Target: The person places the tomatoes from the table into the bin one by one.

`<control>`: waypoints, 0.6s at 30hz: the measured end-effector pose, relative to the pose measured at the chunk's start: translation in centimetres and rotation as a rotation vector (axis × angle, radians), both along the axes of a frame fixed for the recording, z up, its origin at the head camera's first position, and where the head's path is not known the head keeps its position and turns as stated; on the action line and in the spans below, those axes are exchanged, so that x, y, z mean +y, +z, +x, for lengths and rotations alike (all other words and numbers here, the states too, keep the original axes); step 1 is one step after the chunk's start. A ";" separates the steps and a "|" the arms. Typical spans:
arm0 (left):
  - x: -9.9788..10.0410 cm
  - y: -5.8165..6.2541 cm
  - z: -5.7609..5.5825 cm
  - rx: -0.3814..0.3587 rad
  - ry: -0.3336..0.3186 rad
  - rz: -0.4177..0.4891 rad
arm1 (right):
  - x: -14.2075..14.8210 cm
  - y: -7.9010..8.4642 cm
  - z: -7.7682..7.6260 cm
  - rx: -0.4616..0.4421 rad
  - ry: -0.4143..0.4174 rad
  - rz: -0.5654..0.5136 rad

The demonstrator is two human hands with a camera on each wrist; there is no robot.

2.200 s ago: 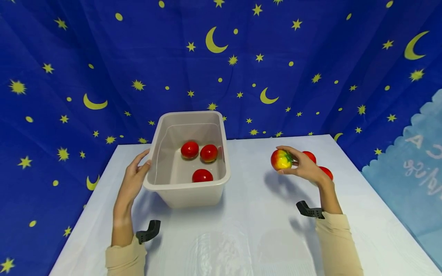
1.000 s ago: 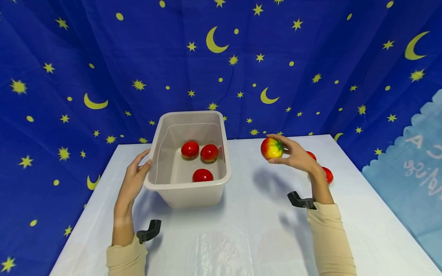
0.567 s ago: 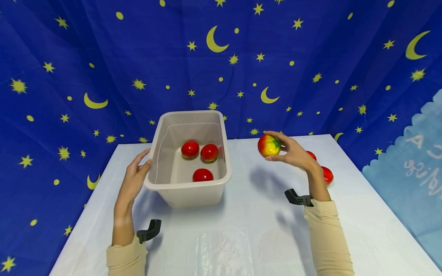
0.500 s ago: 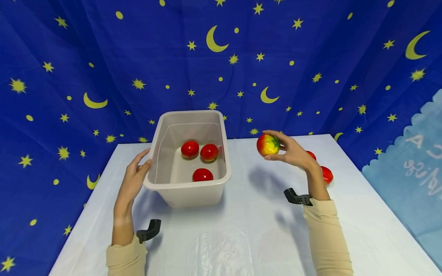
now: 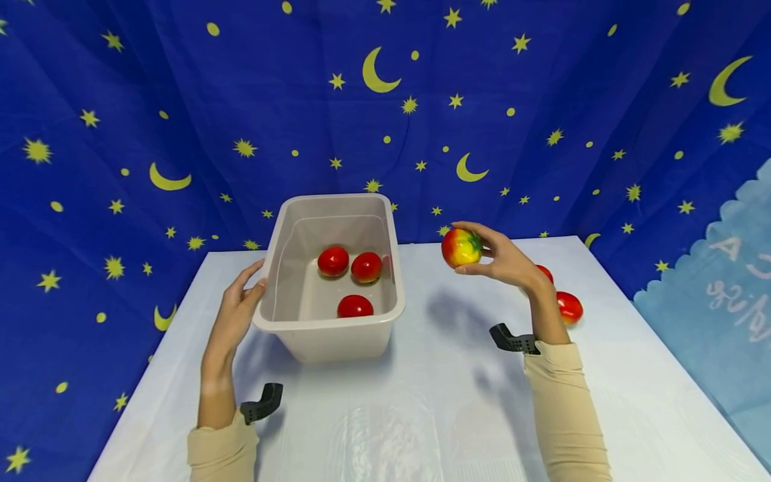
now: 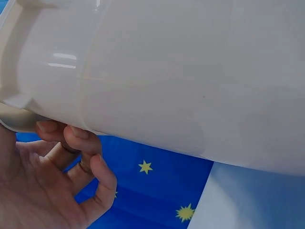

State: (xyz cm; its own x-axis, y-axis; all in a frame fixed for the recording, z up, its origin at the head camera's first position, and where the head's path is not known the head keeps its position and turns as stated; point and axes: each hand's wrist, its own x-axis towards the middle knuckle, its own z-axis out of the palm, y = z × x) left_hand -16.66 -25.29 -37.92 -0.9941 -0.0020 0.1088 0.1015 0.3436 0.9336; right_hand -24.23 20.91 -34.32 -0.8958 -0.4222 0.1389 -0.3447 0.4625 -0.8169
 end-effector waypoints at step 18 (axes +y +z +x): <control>0.2 0.2 0.1 0.005 -0.009 0.042 | -2.2 1.1 -0.2 0.070 0.047 -0.034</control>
